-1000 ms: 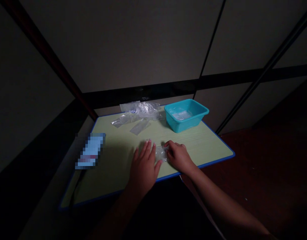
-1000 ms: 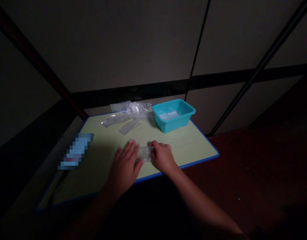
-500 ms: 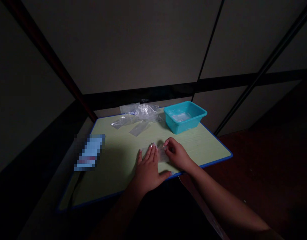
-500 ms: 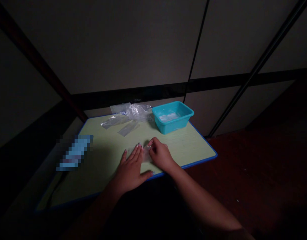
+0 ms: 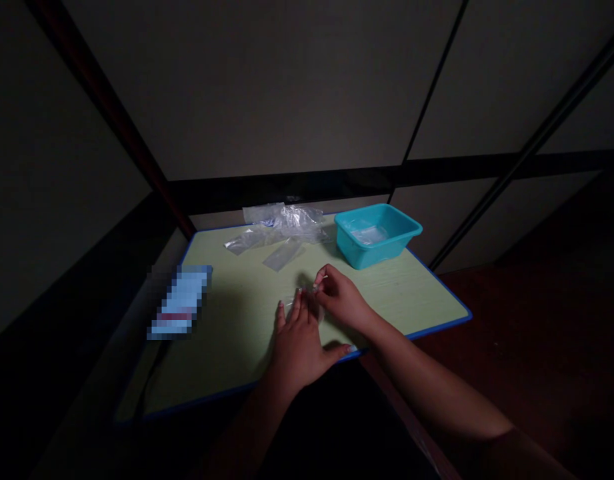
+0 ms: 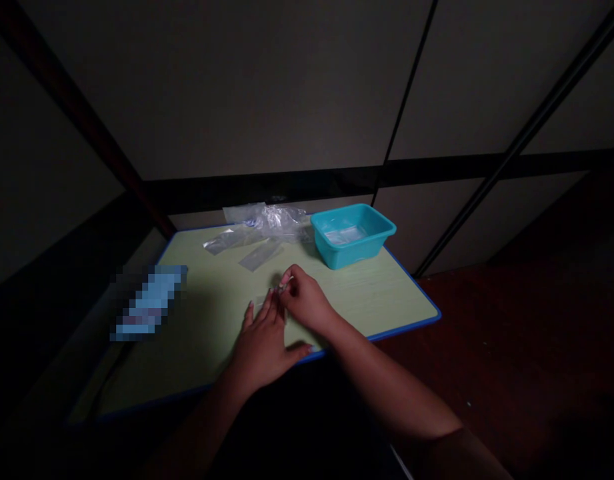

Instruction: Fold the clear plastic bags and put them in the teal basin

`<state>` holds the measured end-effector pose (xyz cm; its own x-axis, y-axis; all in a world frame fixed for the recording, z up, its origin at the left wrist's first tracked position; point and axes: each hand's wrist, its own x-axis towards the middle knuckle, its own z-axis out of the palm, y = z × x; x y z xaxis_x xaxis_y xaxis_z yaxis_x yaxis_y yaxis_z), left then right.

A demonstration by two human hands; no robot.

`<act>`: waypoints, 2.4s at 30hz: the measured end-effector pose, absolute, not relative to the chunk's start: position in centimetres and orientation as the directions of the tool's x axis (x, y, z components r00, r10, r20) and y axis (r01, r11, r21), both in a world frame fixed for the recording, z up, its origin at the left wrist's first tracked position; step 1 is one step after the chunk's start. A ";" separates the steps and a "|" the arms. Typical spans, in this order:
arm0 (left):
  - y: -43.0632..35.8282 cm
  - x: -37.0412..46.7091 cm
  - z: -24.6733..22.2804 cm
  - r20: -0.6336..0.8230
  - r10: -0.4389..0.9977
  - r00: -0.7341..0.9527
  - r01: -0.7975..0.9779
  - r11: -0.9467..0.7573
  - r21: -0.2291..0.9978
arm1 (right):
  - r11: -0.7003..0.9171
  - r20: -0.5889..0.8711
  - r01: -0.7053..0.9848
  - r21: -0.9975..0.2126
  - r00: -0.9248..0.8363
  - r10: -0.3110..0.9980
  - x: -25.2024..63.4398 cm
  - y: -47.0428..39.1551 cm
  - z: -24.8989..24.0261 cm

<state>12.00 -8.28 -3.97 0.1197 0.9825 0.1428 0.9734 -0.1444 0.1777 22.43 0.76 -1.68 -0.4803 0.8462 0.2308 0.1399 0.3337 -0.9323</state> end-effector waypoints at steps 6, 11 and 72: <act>-8.3 12.0 -4.0 0.151 0.982 0.109 0.973 -0.137 0.188 | 0.239 0.109 0.065 -0.969 -0.754 0.648 24.0 2.6 -0.7; -8.3 11.8 -4.5 0.164 0.980 0.112 0.974 -0.141 0.178 | 0.566 0.197 0.291 -0.771 -0.737 0.647 27.3 5.2 -0.5; -9.3 11.3 -5.3 0.449 0.886 -0.120 0.722 -0.232 0.651 | 0.666 0.173 -0.009 -0.746 -0.968 0.180 28.1 6.9 -2.8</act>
<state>11.32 -9.32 -5.28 -0.1197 0.8855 0.4489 0.7225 -0.2325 0.6512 28.13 6.95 -2.79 -0.9682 0.1804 0.1734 -0.0095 0.6660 -0.7459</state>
